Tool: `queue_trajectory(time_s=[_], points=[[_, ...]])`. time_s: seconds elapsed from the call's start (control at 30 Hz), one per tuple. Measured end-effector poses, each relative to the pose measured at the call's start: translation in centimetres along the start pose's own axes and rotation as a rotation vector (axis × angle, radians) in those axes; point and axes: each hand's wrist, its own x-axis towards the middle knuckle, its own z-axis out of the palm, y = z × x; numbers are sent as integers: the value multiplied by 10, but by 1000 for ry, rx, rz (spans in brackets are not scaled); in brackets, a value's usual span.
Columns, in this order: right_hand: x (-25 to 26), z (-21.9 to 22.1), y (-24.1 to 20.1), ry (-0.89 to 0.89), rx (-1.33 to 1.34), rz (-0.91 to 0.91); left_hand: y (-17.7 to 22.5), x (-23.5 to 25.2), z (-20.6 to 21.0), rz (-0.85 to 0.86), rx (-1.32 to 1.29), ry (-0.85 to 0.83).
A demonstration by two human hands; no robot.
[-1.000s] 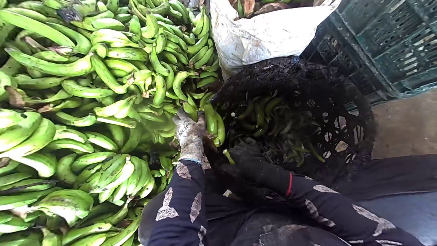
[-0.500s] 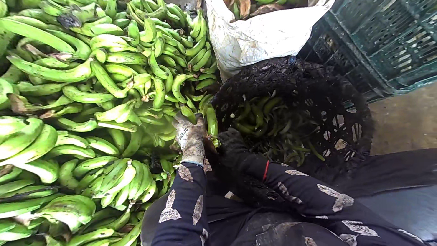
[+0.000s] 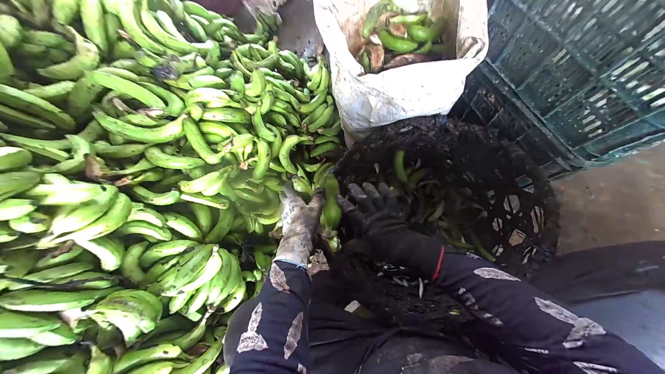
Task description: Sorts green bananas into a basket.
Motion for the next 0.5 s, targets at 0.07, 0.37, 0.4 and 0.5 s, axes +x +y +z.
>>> queue_trajectory(time_s=[0.07,0.37,0.4,0.5], points=[[3,6,-8,56,-98,-124,4,-15,1,64,-120,1],[-76,-33,-18,-160,31,40,35,-66,25,55,-448,139],[-89,-36,-19,-229,31,109,33,-66,32,28,-520,173],[-115,-44,-11,-252,-35,253,40,-70,29,-7,-583,156]])
